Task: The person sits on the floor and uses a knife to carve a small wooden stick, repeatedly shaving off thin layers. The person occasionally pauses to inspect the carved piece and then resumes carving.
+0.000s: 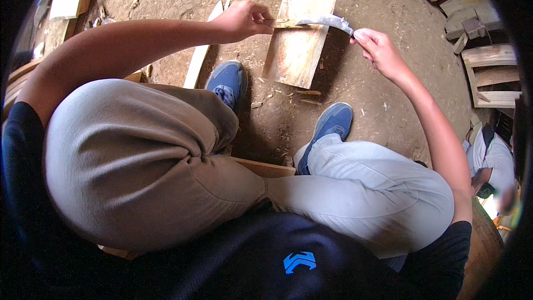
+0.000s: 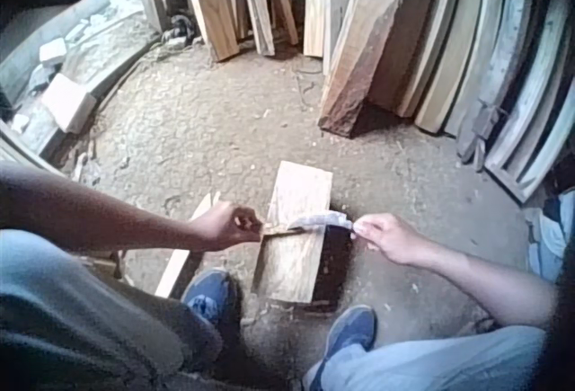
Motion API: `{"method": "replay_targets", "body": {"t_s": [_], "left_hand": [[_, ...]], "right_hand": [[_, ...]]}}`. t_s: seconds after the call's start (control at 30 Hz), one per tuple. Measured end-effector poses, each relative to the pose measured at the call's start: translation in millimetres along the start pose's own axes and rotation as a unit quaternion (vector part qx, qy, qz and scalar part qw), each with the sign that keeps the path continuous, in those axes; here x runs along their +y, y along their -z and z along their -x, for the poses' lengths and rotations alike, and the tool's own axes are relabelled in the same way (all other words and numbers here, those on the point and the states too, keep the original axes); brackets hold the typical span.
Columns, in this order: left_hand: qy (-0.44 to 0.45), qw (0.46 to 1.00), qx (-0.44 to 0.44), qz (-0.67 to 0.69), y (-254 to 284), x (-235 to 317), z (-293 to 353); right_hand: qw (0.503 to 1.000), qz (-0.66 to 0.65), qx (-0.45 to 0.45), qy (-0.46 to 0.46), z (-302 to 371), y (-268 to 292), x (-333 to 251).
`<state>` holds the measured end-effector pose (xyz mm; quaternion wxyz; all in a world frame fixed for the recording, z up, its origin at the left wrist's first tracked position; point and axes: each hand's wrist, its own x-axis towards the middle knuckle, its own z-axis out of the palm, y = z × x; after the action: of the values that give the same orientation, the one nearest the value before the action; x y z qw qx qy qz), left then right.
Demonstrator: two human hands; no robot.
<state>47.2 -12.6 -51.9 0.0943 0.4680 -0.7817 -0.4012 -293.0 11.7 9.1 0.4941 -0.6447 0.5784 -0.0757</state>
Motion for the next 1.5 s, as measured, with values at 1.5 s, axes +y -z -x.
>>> {"method": "replay_targets", "body": {"t_s": [1.5], "left_hand": [[0.041, 0.998, -0.009, 0.042, 2.0, 5.9, 6.2]], "right_hand": [[0.858, 0.302, 0.247, 0.335, 21.4, -14.6, -26.6]]}}
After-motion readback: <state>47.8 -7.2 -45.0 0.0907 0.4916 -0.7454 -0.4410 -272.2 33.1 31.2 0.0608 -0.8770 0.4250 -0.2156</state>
